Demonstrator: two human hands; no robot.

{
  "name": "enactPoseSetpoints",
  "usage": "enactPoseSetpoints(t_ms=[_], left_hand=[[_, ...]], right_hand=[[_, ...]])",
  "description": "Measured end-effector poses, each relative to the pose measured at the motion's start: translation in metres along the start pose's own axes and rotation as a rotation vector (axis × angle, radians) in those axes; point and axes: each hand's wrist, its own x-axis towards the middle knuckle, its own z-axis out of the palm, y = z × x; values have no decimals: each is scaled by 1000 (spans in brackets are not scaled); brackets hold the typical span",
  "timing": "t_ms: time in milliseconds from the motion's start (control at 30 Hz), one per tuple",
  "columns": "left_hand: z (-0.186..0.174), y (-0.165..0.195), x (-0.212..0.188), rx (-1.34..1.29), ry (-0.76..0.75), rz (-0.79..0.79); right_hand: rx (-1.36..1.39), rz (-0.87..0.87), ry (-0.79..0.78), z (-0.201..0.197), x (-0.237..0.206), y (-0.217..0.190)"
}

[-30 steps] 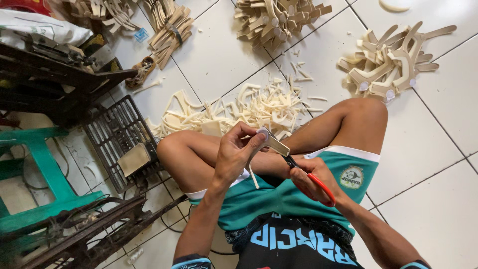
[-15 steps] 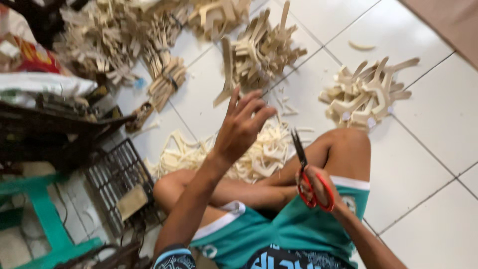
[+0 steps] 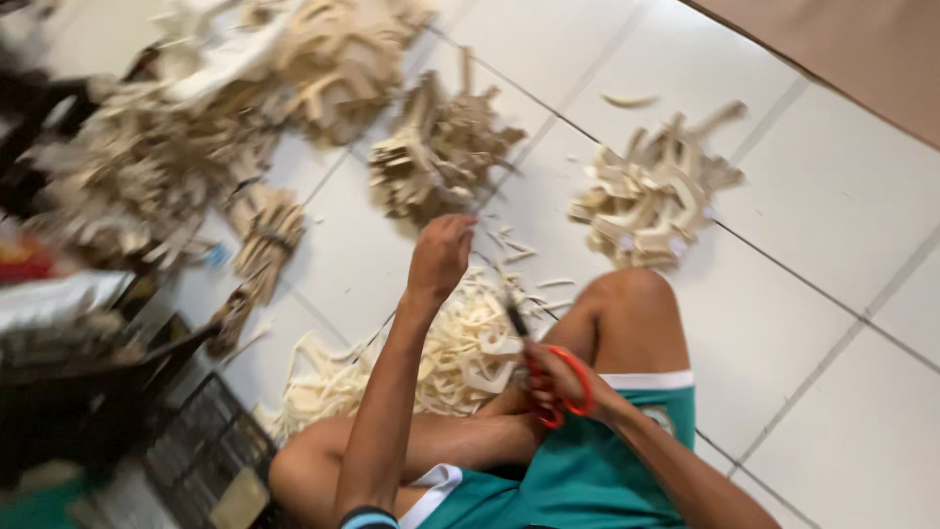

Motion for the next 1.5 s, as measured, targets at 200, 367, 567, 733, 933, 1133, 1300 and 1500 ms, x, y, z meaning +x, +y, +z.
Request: enactPoseSetpoints(t_ms=[200, 367, 567, 733, 933, 1133, 1300, 1500], left_hand=[[92, 96, 74, -154, -65, 73], [220, 162, 132, 121, -243, 367], [279, 190, 167, 361, -397, 502], [256, 195, 170, 495, -549, 713], [120, 179, 97, -226, -52, 329], [-19, 151, 6, -173, 228, -169], [-64, 143, -65, -93, 345, -169], [-79, 157, -108, -169, 364, -229]], right_hand=[[-229, 170, 36, 23, 32, -7], [-322, 219, -14, 24, 32, -22], [-309, 228, -41, 28, 39, -32], [-305, 224, -40, 25, 33, -37], [-283, 111, 2, 22, 30, -27], [-80, -337, 140, 32, 14, -36], [-331, -436, -27, 55, -59, -40], [-546, -332, -195, 73, -77, -22]])
